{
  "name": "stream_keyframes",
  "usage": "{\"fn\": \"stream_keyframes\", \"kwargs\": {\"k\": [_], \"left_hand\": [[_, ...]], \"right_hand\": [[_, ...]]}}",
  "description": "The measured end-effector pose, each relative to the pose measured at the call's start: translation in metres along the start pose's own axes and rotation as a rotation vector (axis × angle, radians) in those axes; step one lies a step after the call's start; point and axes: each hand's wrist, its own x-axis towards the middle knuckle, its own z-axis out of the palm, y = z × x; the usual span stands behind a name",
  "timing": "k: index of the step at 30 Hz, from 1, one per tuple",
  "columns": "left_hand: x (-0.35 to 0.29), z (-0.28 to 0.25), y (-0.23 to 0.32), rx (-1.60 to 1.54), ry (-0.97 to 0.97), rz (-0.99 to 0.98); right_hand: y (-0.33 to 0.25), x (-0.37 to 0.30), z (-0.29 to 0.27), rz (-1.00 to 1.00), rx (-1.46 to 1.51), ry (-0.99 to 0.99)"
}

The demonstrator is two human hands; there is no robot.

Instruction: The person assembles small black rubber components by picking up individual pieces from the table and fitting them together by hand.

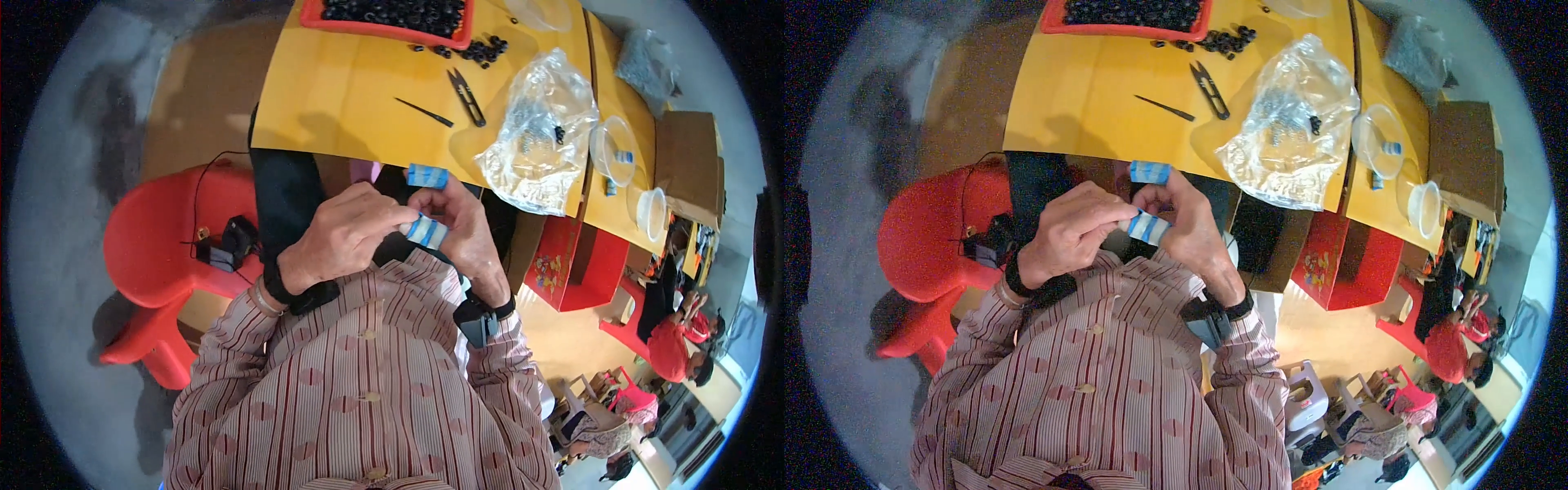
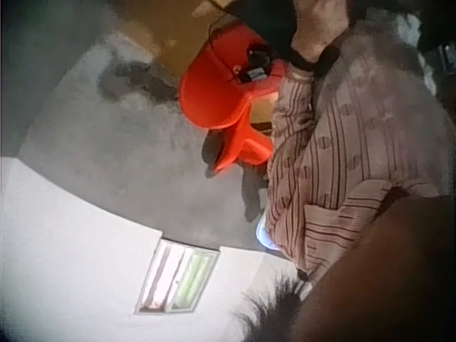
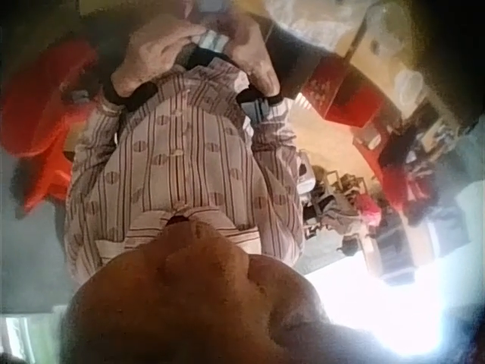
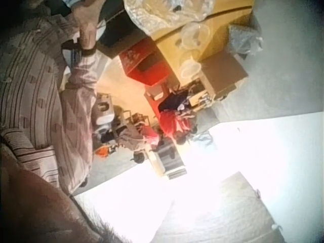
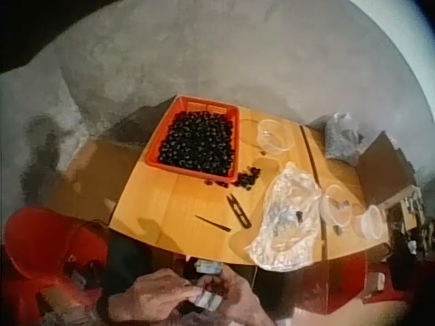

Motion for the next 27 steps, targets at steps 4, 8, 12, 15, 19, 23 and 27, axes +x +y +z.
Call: {"fn": "stream_keyframes", "kwargs": {"k": [4, 8, 12, 15, 19, 23, 27], "left_hand": [[-0.001, 0.001, -0.004, 0.0, -0.004, 0.011], [-0.001, 0.002, -0.005, 0.009, -0.012, 0.018], [-0.003, 0.001, -0.004, 0.004, -0.03, -0.007], [-0.003, 0.002, -0.005, -0.021, -0.043, -0.033], [-0.003, 0.003, -0.006, -0.049, -0.032, -0.064], [-0.002, 0.002, -0.005, -0.087, -0.018, -0.086], [-0.001, -0.002, -0.001, -0.099, -0.025, -0.106]], "right_hand": [[0.004, -0.002, 0.0, 0.018, -0.016, 0.02], [0.009, -0.003, 0.0, 0.029, 0.002, 0.003], [0.009, -0.005, 0.001, 0.042, -0.009, -0.007], [0.012, -0.005, 0.0, 0.049, 0.013, -0.03], [0.013, -0.004, -0.009, 0.001, 0.122, -0.09], [0.011, -0.004, -0.013, 0.073, 0.196, -0.113], [0.019, 0.0, -0.013, 0.105, 0.168, -0.15]]}}
